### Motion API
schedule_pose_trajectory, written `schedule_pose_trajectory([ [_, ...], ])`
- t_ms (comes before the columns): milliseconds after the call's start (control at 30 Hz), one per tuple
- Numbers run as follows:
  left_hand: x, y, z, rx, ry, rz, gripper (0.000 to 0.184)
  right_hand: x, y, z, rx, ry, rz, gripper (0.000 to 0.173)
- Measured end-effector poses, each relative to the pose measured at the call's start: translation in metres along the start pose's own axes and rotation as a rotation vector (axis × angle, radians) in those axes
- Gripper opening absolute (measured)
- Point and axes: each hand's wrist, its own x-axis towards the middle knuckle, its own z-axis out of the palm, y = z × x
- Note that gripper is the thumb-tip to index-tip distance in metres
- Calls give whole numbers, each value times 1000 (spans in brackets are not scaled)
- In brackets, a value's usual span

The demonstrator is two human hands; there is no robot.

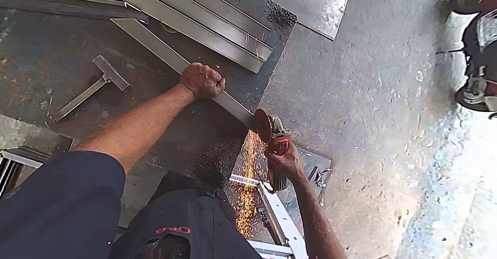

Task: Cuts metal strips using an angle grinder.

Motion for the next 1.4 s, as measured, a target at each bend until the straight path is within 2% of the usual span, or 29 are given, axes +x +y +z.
schedule_pose_trajectory([
  [433,-1,1,-1,-6,11,5,49,3,-6,-3,-81,-15,16,77],
  [567,-3,-1,5,-15,91,52,49,7,6,2,-17,-20,39,74],
  [667,-4,-4,5,-6,82,49,49,4,11,7,66,1,22,71],
  [800,-3,-1,4,-3,77,40,50,-23,21,15,276,77,44,65],
  [900,-3,-1,2,2,82,39,50,-51,28,25,425,138,91,67],
  [1133,-9,-3,11,14,178,73,50,-120,38,62,463,263,288,67],
  [1233,-8,-3,-1,-26,125,70,61,-144,27,78,473,334,366,69],
  [1300,-6,-3,-6,-66,180,92,68,-161,16,86,497,386,418,70],
  [1367,-7,-5,-12,-136,266,157,64,-177,4,94,539,439,426,67],
  [1400,-12,-7,-15,-188,254,206,58,-184,-4,97,571,463,428,65],
])
